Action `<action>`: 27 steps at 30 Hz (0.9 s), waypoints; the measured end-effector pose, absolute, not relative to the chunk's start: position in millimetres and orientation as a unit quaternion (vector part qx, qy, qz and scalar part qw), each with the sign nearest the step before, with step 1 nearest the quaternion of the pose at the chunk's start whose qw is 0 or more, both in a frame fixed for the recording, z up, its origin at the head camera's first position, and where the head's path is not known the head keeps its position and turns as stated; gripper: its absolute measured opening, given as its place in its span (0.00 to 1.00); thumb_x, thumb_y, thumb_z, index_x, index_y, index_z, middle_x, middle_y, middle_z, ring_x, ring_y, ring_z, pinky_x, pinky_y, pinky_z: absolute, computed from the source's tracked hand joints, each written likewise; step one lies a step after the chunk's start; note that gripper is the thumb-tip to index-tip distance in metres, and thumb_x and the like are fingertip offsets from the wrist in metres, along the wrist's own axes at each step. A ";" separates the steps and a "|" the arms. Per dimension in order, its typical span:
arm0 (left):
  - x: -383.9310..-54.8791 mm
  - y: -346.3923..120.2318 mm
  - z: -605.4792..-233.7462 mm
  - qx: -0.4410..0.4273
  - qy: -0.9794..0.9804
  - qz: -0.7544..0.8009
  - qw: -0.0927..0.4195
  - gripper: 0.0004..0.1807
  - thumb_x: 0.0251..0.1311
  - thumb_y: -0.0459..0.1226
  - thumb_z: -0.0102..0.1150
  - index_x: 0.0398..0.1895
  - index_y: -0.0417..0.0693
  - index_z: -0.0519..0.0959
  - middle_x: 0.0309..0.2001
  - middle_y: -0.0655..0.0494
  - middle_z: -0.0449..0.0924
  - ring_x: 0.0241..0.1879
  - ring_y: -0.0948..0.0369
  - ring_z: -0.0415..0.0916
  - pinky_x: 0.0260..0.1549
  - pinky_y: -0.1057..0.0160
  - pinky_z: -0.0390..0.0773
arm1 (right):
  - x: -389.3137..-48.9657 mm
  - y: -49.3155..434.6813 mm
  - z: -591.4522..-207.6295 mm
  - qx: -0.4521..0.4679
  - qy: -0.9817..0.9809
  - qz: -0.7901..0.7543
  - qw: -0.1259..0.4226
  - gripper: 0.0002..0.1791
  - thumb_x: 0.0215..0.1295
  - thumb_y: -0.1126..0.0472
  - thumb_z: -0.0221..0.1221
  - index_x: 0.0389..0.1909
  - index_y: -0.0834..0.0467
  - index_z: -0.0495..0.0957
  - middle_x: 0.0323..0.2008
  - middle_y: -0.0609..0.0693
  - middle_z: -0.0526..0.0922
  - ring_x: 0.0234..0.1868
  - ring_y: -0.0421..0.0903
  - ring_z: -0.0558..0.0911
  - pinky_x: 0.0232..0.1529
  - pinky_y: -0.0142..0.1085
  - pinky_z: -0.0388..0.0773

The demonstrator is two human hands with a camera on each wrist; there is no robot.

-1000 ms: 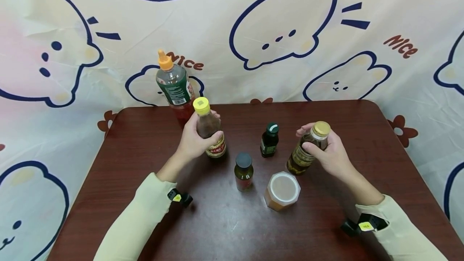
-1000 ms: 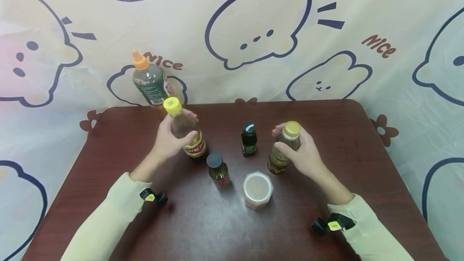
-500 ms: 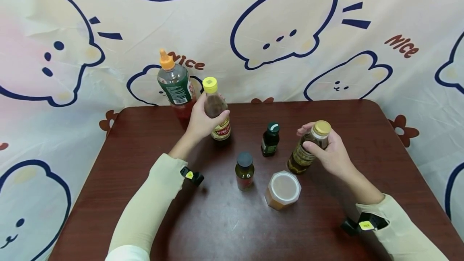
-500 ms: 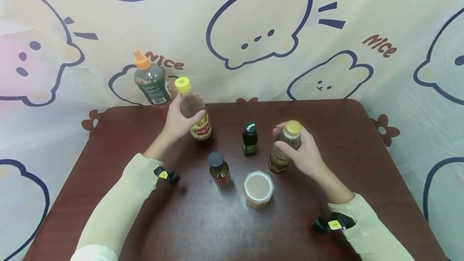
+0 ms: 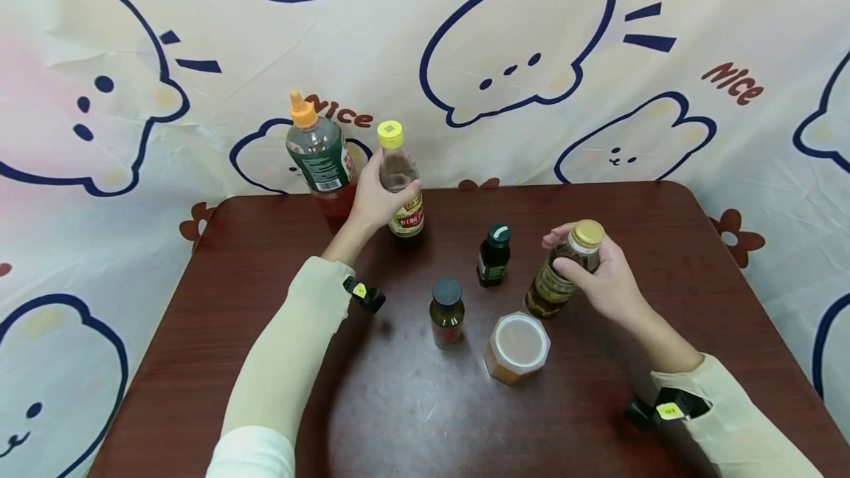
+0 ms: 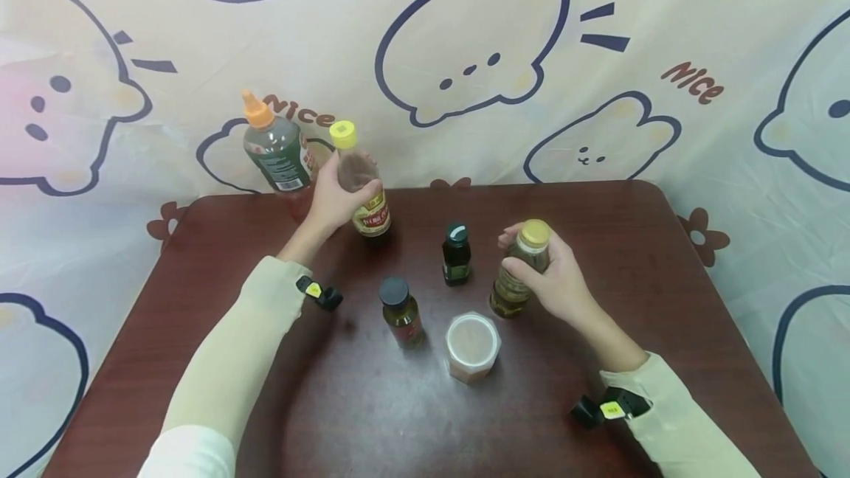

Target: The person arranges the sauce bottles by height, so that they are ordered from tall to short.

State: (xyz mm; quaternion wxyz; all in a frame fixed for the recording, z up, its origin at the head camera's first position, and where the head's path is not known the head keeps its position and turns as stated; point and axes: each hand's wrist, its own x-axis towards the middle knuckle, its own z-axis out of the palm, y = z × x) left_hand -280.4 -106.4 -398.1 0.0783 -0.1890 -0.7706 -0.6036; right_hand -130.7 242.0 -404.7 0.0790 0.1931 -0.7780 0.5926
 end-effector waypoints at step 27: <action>-308.5 -98.8 -409.7 -0.161 -0.748 -0.641 0.070 0.18 0.61 0.30 0.65 0.53 0.43 0.73 0.53 0.41 0.79 0.54 0.53 0.78 0.58 0.53 0.78 | -132.0 241.1 -405.6 0.196 -0.767 0.605 0.081 0.19 0.65 0.78 0.57 0.56 0.69 0.73 0.50 0.50 0.84 0.53 0.41 0.83 0.58 0.28 0.74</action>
